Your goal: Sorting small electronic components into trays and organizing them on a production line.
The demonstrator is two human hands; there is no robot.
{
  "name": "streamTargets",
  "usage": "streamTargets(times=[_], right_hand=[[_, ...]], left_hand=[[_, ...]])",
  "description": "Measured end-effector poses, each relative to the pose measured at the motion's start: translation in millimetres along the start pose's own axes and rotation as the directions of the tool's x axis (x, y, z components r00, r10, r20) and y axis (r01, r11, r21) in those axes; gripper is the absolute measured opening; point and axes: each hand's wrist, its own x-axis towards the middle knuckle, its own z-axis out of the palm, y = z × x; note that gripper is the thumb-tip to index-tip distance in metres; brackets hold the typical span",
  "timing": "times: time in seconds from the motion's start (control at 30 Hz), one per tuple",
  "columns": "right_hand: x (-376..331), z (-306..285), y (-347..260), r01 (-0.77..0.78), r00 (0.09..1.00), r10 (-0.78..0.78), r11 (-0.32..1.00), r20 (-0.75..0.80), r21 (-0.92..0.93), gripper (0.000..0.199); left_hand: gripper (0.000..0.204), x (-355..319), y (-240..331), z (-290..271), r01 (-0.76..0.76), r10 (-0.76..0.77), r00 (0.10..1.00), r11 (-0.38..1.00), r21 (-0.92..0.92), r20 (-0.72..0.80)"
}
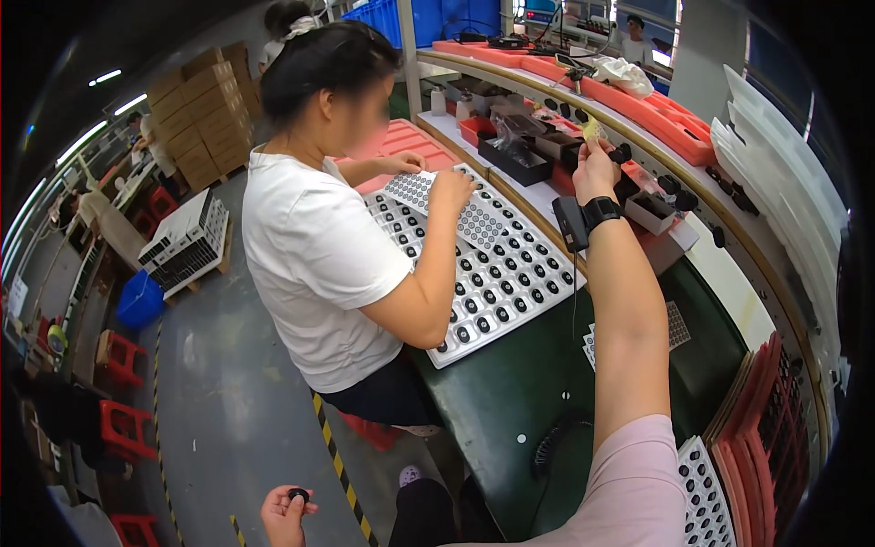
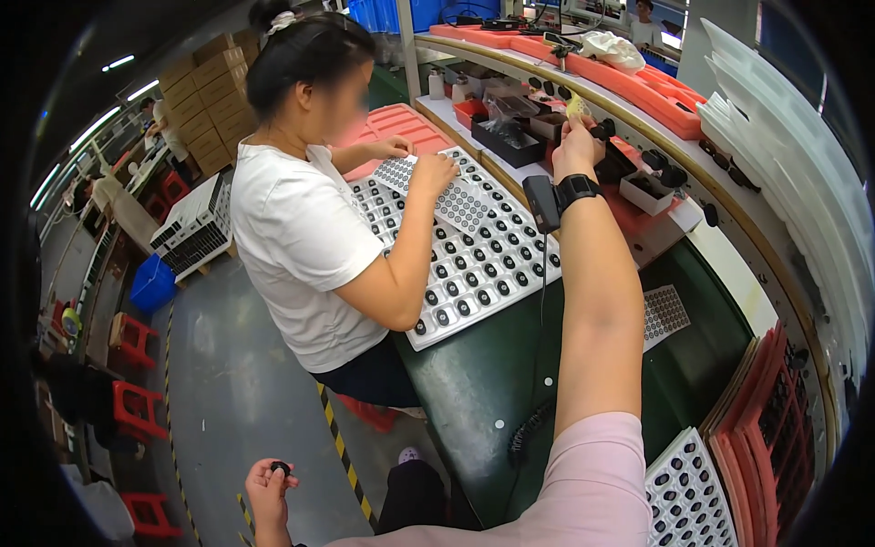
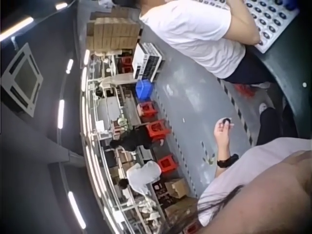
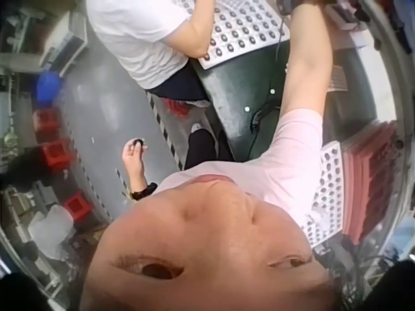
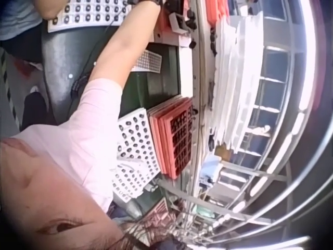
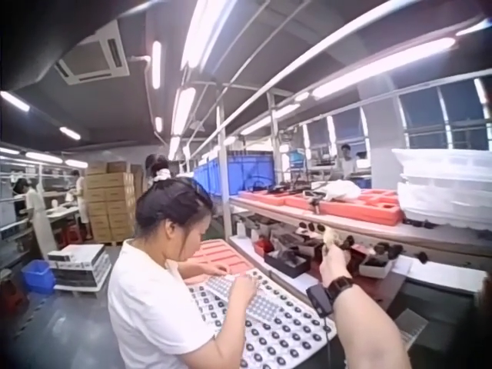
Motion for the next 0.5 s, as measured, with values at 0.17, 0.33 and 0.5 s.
streamTargets(times=[0.17, 0.33, 0.5], right_hand=[[-6.0, 7.8, 5.7, 0.109, 0.994, -0.108, 0.989, 0.013, -0.099, 0.011], [-10.6, 11.2, 11.1, 0.233, 0.972, -0.236, 0.962, -0.002, -0.141, 0.010], [-1.4, 5.5, 15.4, 0.276, 0.958, -0.286, 0.936, -0.015, -0.220, 0.008]], left_hand=[[0.016, 0.3, -0.8, -5.1, 0.001, -0.001, 1.000, 1.000, -0.007, -0.016], [0.017, 2.1, -4.9, -4.3, 0.014, -0.014, 1.000, 1.000, -0.016, -0.005], [0.017, 8.3, -9.9, 2.0, 0.062, -0.062, 0.998, 0.998, -0.022, -0.003]])
